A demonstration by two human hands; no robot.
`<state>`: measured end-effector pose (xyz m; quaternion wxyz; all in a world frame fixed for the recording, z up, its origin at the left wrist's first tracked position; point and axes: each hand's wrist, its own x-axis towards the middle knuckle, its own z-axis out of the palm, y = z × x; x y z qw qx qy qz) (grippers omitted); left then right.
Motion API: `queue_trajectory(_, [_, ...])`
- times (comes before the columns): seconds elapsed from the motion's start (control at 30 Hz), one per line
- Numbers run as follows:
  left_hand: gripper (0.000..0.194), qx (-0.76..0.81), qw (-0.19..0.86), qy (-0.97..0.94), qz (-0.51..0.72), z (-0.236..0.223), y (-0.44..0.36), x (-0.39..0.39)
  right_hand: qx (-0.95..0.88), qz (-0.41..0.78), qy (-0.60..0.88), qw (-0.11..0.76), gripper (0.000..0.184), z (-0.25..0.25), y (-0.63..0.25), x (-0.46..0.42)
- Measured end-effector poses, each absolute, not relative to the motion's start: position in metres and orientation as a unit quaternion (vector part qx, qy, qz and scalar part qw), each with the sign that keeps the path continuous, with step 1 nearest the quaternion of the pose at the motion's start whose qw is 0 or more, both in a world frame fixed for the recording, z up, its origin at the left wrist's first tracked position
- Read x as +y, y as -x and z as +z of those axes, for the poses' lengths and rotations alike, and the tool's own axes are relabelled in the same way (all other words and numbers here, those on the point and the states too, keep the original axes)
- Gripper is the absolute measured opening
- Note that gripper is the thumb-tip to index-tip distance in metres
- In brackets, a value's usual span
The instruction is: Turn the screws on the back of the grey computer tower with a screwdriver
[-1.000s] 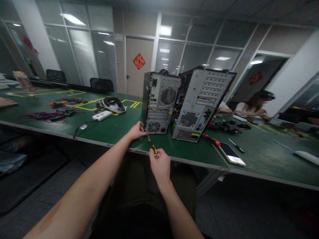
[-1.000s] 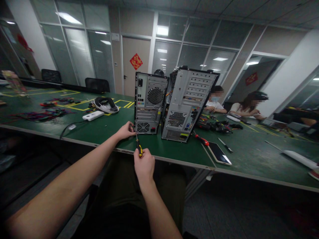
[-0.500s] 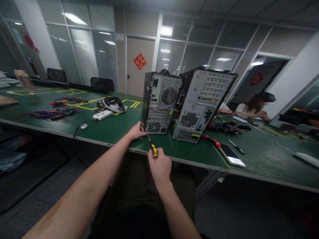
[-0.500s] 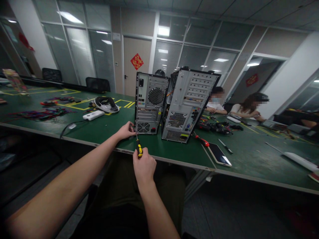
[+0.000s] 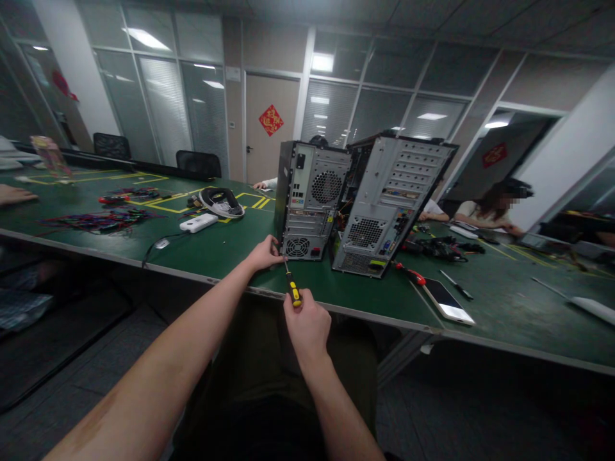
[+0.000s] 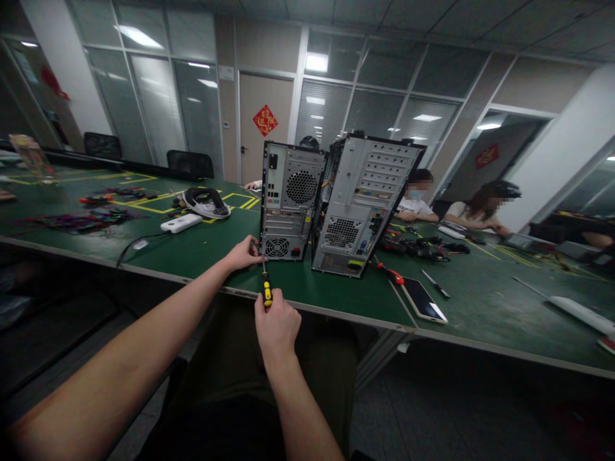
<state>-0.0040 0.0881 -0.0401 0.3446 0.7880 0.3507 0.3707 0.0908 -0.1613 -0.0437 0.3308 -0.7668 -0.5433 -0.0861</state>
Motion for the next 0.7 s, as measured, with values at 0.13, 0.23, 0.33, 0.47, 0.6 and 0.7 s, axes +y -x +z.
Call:
queue_trajectory(0.13, [0.062, 0.350, 0.345, -0.788, 0.371, -0.040, 0.004, 0.088, -0.540, -0.091, 0.770, 0.326, 0.018, -0.043, -0.091, -0.161])
queue_trajectory(0.23, [0.064, 0.352, 0.345, -0.788, 0.370, -0.039, 0.003, 0.086, -0.538, -0.089, 0.772, 0.328, 0.020, -0.043, -0.091, -0.161])
queue_trajectory(0.33, [0.064, 0.353, 0.342, -0.790, 0.366, -0.038, 0.003, 0.086, -0.539, -0.086, 0.770, 0.331, 0.020, -0.042, -0.089, -0.160])
queue_trajectory(0.47, [0.063, 0.357, 0.343, -0.791, 0.361, -0.037, 0.003, 0.085, -0.544, -0.083, 0.766, 0.334, 0.020, -0.038, -0.088, -0.160])
queue_trajectory(0.6, [0.062, 0.358, 0.339, -0.791, 0.361, -0.036, 0.004, 0.084, -0.543, -0.082, 0.768, 0.329, 0.019, -0.034, -0.090, -0.160])
queue_trajectory(0.7, [0.061, 0.360, 0.339, -0.792, 0.358, -0.035, 0.004, 0.083, -0.540, -0.084, 0.772, 0.325, 0.021, -0.033, -0.090, -0.159])
